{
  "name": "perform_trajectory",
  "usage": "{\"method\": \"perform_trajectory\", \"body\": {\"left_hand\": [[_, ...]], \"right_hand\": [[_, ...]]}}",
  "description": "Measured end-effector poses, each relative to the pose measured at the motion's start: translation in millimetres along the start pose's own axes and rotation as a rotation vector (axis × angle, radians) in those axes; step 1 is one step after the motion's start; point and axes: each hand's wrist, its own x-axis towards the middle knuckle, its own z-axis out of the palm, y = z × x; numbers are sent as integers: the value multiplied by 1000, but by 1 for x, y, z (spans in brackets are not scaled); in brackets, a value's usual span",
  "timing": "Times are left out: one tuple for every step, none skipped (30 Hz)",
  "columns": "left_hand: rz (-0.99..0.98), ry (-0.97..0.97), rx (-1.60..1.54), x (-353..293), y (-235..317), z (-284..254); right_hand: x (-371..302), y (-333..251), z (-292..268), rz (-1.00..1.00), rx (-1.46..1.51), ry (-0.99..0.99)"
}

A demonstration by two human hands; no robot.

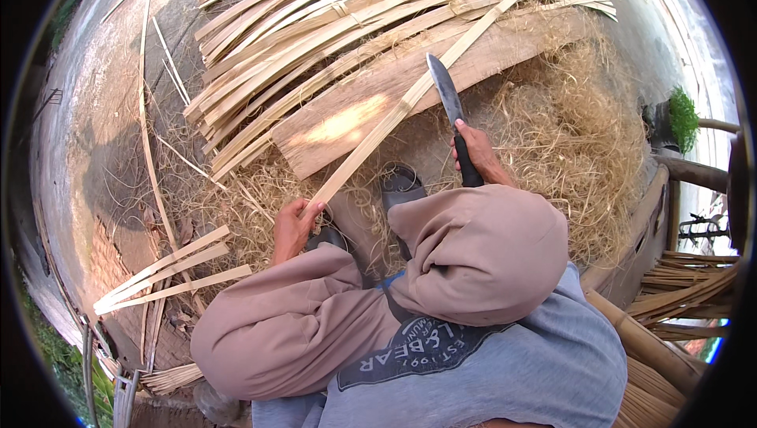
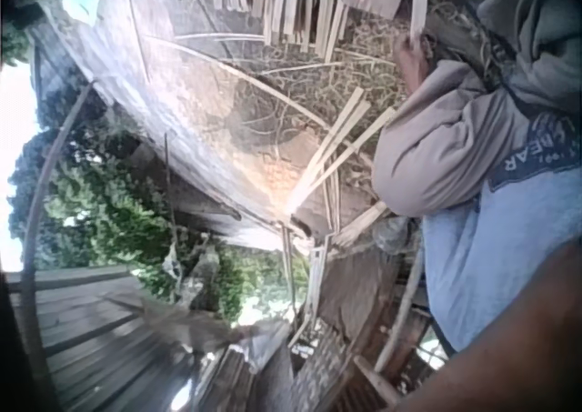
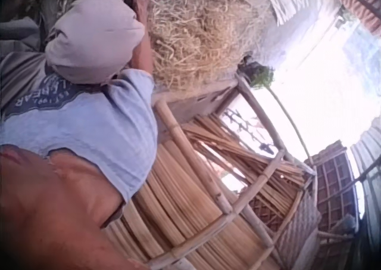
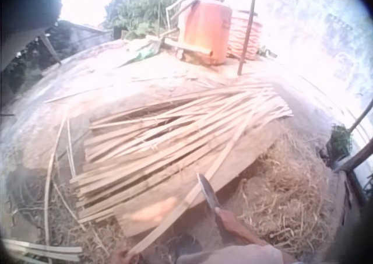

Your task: The person sits on a straw-covered floor and uses a knife to split long bamboo strips into thinner slats on a wooden board. The person repeatedly positions each strip, splits it, and places the resulting slats into a growing pile.

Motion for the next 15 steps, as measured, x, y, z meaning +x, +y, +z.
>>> {"method": "perform_trajectory", "body": {"left_hand": [[14, 12, -10, 1, -2, 1], [-9, -3, 13, -2, 3, -1], [-32, -18, 37, -7, 10, -3], [-55, -33, 61, -10, 15, -4], [-62, -14, 54, -11, 16, -4], [-69, 5, 46, -10, 18, -4], [-77, 24, 38, -10, 19, -3], [-65, 20, 11, -9, 13, -4], [-52, 16, -16, -7, 4, -4], [-40, 11, -43, -5, -4, -5], [-46, 21, -24, -7, -1, -5], [-52, 31, -5, -10, 3, -6], [-59, 41, 14, -12, 6, -6], [-57, 43, 12, -11, 5, -7], [-56, 45, 11, -11, 2, -7]], "right_hand": [[-6, 10, 5, -9, -22, -29], [-15, 14, 5, -76, -307, -101], [-15, 11, 1, -70, -279, -83], [-14, 7, -6, -64, -251, -66], [-11, 3, -13, -62, -228, -50], [-4, 10, -14, -6, 53, 1], [-7, 17, -13, -19, -45, -71], [-14, 20, -7, -34, -140, -142], [-18, 20, -3, -50, -236, -213], [-16, 15, -5, -44, -239, -208], [-11, 12, -6, -26, -109, -128], [-6, 9, -7, -6, 20, -48], [-4, 7, -7, 13, 150, 31], [-7, 8, -2, 15, 113, -31], [-17, 10, 0, -31, -284, -230]]}}
